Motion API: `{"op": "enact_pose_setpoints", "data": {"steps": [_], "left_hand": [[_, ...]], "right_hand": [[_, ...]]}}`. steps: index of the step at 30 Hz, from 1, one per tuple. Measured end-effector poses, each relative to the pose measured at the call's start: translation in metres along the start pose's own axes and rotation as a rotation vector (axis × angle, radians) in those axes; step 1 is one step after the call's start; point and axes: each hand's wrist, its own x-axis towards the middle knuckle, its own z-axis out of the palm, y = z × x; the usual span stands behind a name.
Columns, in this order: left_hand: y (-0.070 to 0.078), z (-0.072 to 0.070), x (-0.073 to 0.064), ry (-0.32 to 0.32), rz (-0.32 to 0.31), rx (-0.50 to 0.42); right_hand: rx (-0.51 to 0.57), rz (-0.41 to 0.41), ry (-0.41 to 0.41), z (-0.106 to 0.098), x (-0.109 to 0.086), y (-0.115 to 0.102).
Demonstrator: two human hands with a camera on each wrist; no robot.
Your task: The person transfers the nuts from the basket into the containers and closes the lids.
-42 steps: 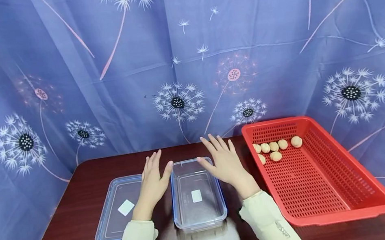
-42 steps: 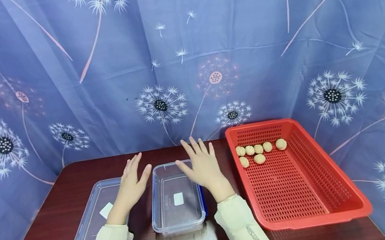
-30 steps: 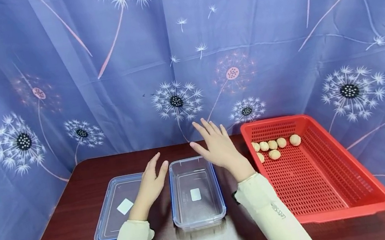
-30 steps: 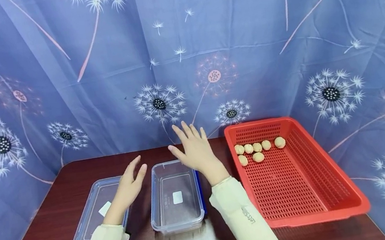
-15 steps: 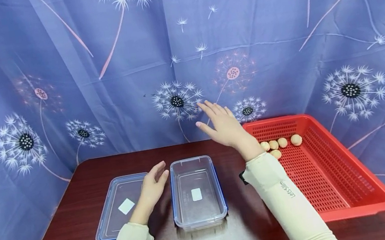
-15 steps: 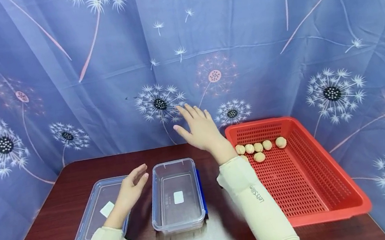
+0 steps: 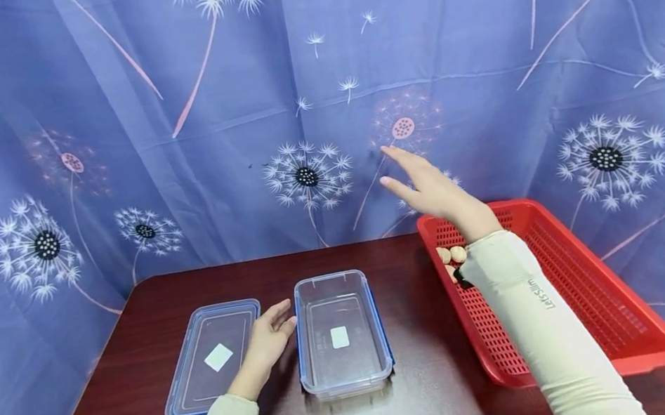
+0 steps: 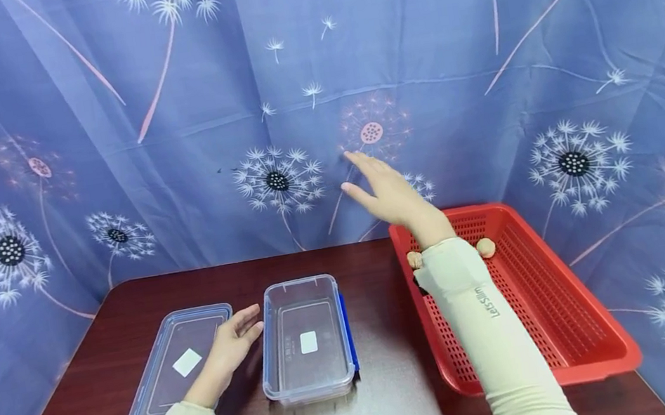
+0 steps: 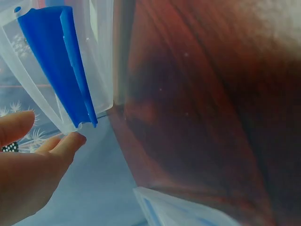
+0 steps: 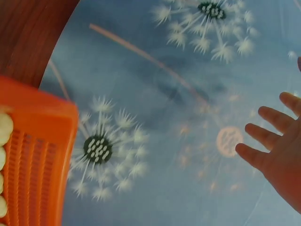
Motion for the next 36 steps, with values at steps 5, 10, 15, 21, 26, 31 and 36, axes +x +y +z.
{"op": "enact_pose_setpoints", "data": {"steps": [5, 10, 15, 21, 26, 31, 36], "left_hand": [[-0.001, 0.002, -0.002, -0.023, -0.022, -0.028], [0.000, 0.006, -0.002, -0.023, -0.042, -0.069], [0.003, 0.013, -0.003, 0.020, -0.073, -0.136], [0.004, 0.019, -0.005, 0.076, -0.113, -0.195], [0.001, 0.022, -0.007, 0.065, -0.123, -0.200], [0.000, 0.023, -0.008, 0.057, -0.116, -0.208], [0.001, 0.023, -0.007, 0.057, -0.121, -0.207]], "right_hand": [[0.055, 0.053, 0.007, -0.008, -0.009, 0.022], [0.109, 0.109, 0.060, -0.011, -0.020, 0.042], [0.157, 0.157, 0.124, -0.014, -0.030, 0.062], [0.211, 0.249, 0.138, -0.015, -0.046, 0.086], [0.226, 0.309, 0.140, -0.014, -0.058, 0.106], [0.285, 0.360, 0.138, -0.014, -0.070, 0.121], [0.300, 0.395, 0.179, -0.010, -0.085, 0.136]]}}
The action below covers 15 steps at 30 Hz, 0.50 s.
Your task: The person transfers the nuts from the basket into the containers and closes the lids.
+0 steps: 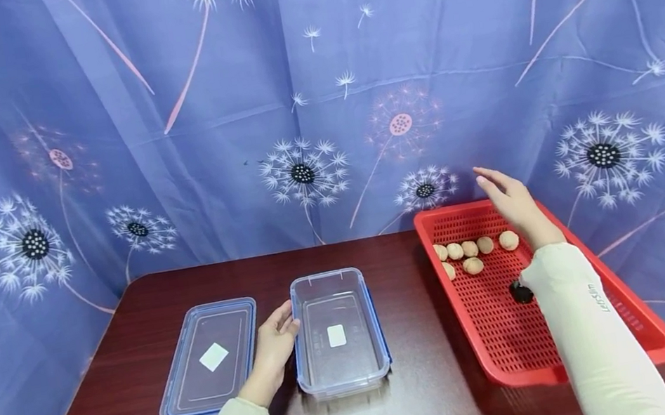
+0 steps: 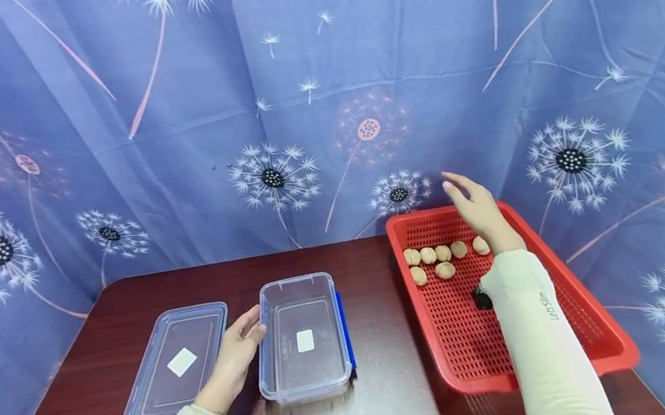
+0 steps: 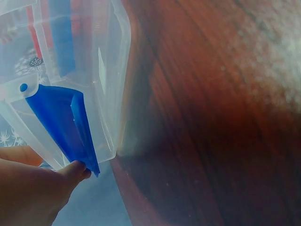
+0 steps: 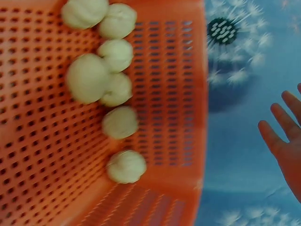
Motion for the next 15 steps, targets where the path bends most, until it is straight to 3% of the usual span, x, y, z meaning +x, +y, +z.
{"op": "enact_pose_setpoints", "data": {"steps": [7, 12, 15], "left_hand": [[0.000, 0.000, 0.001, 0.002, 0.001, -0.002], [0.001, 0.000, 0.001, 0.003, -0.005, -0.004], [0.001, 0.000, 0.001, 0.005, -0.004, -0.006]], "right_hand": [[-0.021, 0.029, 0.026, 0.001, -0.010, 0.031], [-0.066, 0.021, -0.009, 0.003, -0.015, 0.046], [-0.040, 0.057, -0.053, 0.004, -0.018, 0.052]]}}
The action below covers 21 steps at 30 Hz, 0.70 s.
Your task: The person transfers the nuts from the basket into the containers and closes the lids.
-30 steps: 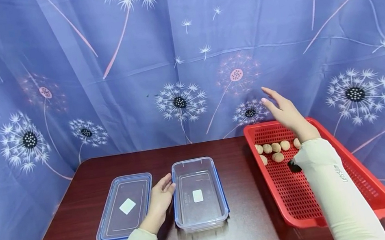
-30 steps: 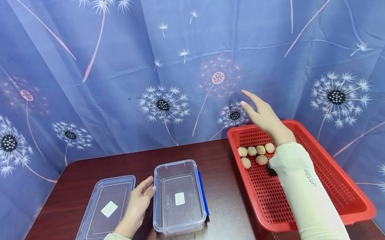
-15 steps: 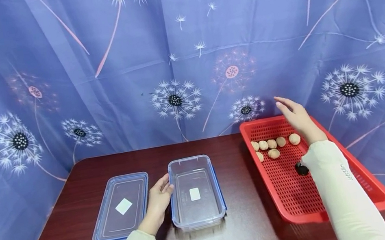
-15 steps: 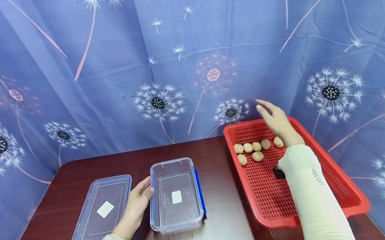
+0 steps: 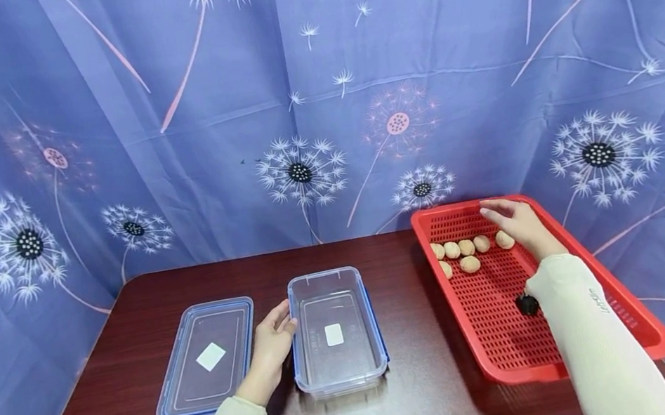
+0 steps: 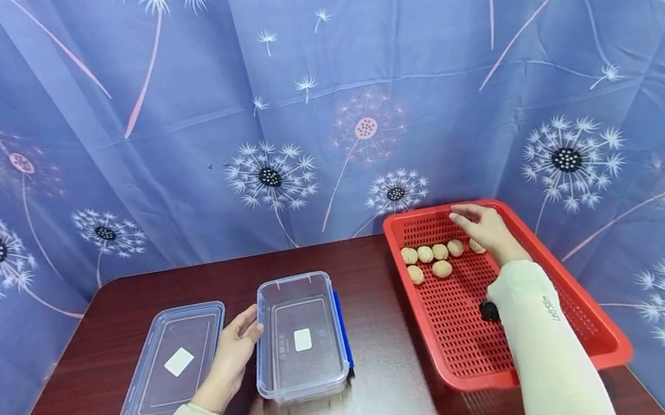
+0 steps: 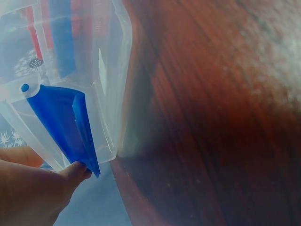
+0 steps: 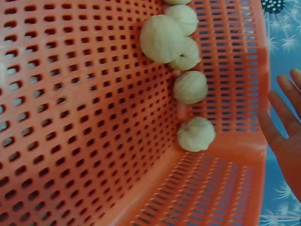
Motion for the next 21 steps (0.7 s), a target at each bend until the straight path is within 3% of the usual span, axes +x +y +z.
{"op": "enact_pose_setpoints", "data": {"steps": [5, 12, 21], "left_hand": [[0.000, 0.000, 0.000, 0.009, 0.000, -0.004], [0.000, -0.001, -0.001, 0.015, -0.006, -0.003], [0.001, 0.000, -0.002, 0.014, -0.001, 0.000]], "right_hand": [[0.016, 0.057, -0.049, 0.003, -0.003, 0.012], [0.009, 0.120, -0.035, 0.014, -0.009, 0.023], [0.063, 0.181, -0.096, 0.023, -0.010, 0.039]]}}
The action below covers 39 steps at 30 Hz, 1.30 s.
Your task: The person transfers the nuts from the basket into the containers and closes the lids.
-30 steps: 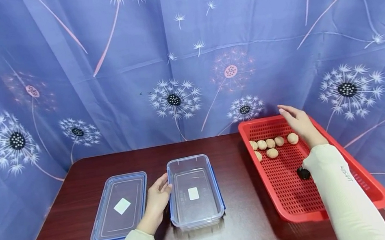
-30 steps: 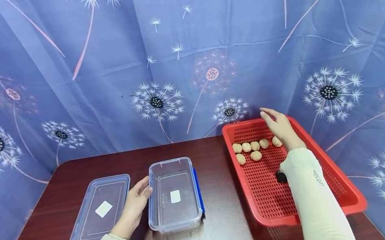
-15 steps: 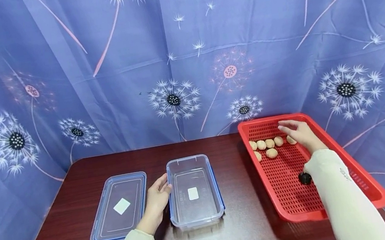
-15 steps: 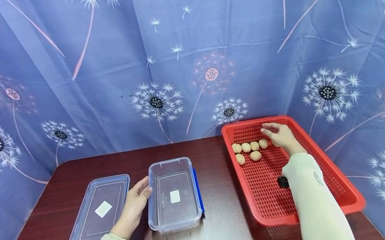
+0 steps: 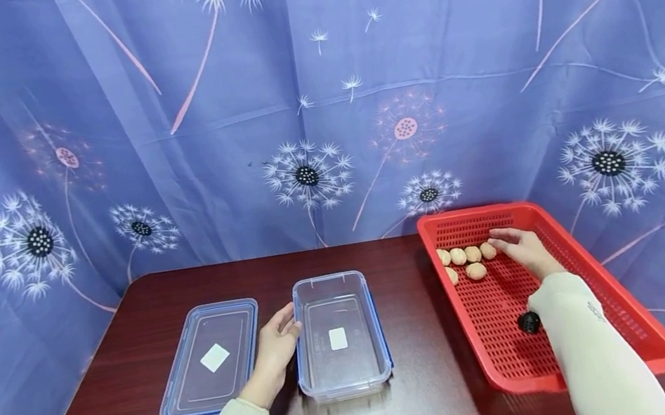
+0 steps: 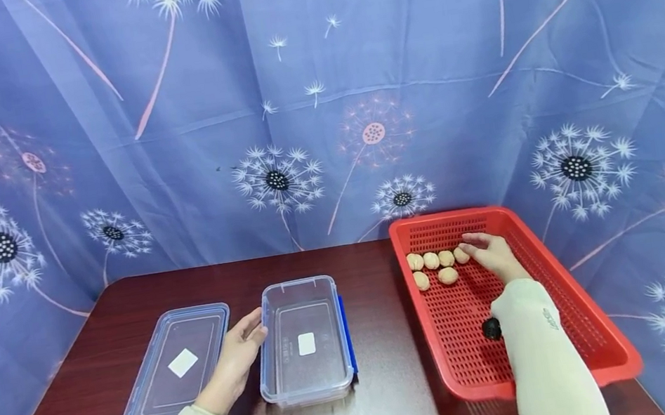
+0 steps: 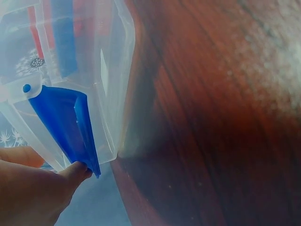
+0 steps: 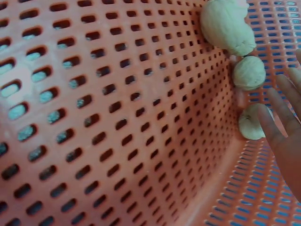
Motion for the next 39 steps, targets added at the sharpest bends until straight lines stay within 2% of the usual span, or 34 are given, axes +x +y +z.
{"op": "enact_pose_setpoints", "data": {"steps": [6, 16, 25, 36, 39], "left_hand": [[0.001, 0.000, 0.000, 0.001, -0.003, -0.002], [0.000, 0.001, 0.000, -0.015, 0.001, -0.002], [0.000, 0.000, 0.000, -0.009, -0.012, 0.000], [0.001, -0.001, -0.001, -0.025, -0.016, 0.010], [0.000, -0.001, 0.000, -0.022, -0.019, 0.012]], "right_hand": [[-0.019, 0.028, -0.021, 0.004, -0.001, 0.005], [-0.042, 0.039, 0.003, 0.011, 0.000, 0.012], [-0.108, 0.017, 0.007, 0.014, 0.003, 0.024], [-0.161, -0.007, 0.112, 0.021, 0.004, 0.028], [-0.160, 0.016, 0.125, 0.021, 0.004, 0.028]]}}
